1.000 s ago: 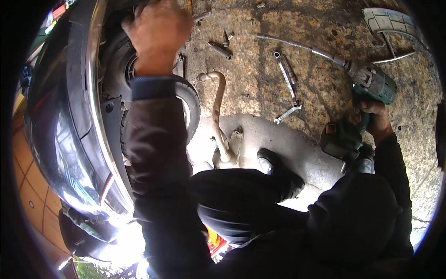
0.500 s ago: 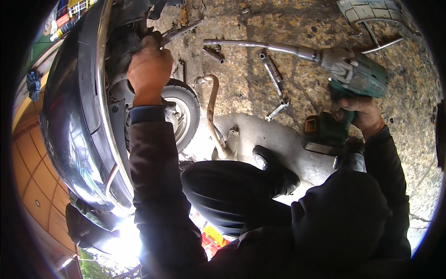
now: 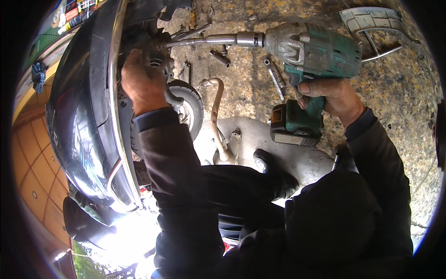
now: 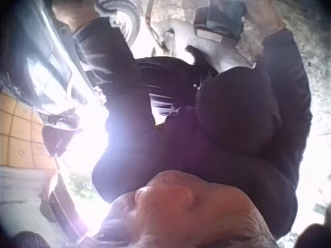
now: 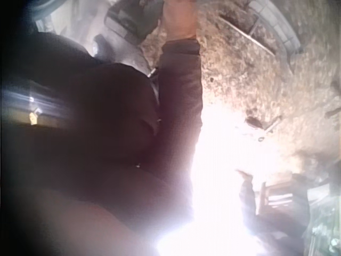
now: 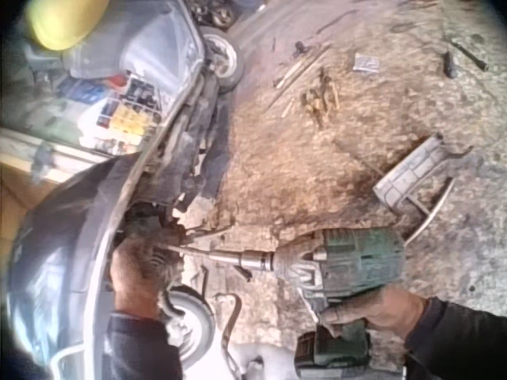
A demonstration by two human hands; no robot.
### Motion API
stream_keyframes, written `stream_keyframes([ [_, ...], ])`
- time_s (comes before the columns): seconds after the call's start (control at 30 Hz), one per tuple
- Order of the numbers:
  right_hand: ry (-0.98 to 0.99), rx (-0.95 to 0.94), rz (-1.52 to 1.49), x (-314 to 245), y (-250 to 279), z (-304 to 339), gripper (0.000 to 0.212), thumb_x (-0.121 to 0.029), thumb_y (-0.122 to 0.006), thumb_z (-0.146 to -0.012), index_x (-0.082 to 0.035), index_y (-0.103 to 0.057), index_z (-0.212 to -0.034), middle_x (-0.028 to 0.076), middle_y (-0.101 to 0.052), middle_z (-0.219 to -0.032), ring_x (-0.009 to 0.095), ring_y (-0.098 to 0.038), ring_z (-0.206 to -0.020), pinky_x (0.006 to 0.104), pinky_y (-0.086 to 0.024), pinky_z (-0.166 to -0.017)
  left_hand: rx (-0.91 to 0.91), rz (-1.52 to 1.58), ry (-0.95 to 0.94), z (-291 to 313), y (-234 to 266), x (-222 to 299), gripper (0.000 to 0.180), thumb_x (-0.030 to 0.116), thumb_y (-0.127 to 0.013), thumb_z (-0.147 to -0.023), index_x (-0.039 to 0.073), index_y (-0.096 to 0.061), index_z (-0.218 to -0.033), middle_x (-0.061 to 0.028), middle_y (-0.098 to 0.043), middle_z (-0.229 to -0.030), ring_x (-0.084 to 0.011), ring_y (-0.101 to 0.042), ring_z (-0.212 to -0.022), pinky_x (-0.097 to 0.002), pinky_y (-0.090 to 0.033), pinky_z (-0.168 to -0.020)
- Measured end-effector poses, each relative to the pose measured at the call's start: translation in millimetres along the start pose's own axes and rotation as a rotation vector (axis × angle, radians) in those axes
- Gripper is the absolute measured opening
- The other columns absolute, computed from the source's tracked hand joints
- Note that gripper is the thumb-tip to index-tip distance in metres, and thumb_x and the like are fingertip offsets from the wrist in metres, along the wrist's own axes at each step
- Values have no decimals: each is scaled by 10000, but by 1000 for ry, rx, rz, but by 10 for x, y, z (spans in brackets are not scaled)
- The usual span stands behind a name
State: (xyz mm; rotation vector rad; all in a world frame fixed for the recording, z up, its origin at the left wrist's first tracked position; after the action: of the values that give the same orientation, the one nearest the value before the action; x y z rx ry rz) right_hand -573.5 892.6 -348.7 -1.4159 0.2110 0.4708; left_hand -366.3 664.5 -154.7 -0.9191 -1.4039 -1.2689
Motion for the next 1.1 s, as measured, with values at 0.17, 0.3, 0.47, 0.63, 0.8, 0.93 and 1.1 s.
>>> stream_keyframes([
  [0.17, 1, -76, 29, -59, -169, -153, 187, -67, -715, -818, 15, -662, -977, 92, -653, -834, 205, -625, -655, 338, -513, -592, 35, 153, 26, 146, -56, -11, 258, 177, -391, -966, 56, -483, -1175, -87, -532, -1231, -229, -447, -1209, -654, -210, -1001],
  [0.3, 8, -104, 66, -86, -217, -245, 206, -83, -728, -809, 16, -662, -978, 83, -655, -834, 196, -620, -648, 328, -506, -593, 33, 155, 53, 112, -26, 13, 236, 154, -401, -955, 58, -499, -1147, -74, -564, -1144, -207, -492, -1129, -615, -315, -968],
  [0.47, -14, -97, 15, -23, -162, -253, 231, -134, -723, -820, -2, -668, -1001, 74, -662, -831, 187, -635, -667, 316, -516, -620, 136, 133, 33, -43, 73, -5, 212, 121, -491, -921, 41, -570, -1101, -78, -625, -1045, -256, -585, -1029, -462, -426, -962],
  [0.63, -200, 231, 345, 142, 335, 109, 178, -165, -700, -830, -50, -694, -965, 67, -681, -845, 166, -637, -745, 307, -499, -738, 85, 20, 63, -78, 125, -57, 457, 208, -402, -961, -3, -433, -1365, -209, -518, -1361, -318, -481, -1287, -643, -334, -1029],
  [0.8, -156, 398, 103, 422, 750, 380, 114, -70, -685, -762, -40, -638, -861, 51, -623, -734, 198, -606, -616, 371, -493, -586, 104, 197, 120, -60, 103, -78, 364, 194, -469, -958, 42, -518, -1285, -119, -552, -1347, -255, -506, -1264, -523, -399, -1012],
  [0.93, -174, 486, 154, 500, 844, 367, 277, -149, -716, -762, -63, -640, -1014, 65, -647, -862, 197, -605, -715, 377, -508, -656, 103, 245, 124, -166, 209, -84, 389, 247, -481, -975, 35, -510, -1300, -118, -563, -1318, -241, -507, -1248, -438, -434, -999],
  [1.1, -319, 488, 1295, -52, 496, 619, 384, -286, -666, -839, -88, -629, -1166, 103, -671, -922, 247, -655, -789, 392, -535, -727, -49, 240, 67, -290, 340, -256, 402, 263, -497, -971, 53, -502, -1314, -85, -546, -1344, -223, -492, -1265, -482, -354, -1022],
])
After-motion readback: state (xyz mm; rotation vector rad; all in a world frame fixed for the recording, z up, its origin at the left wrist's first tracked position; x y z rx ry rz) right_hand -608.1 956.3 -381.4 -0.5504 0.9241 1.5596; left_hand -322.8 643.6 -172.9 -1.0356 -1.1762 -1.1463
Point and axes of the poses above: each hand's wrist, its own z-axis away from the middle knuckle, its own y-axis out of the back of the hand, x = y × z, the point moved 2 cm from there along -z, towards the middle knuckle
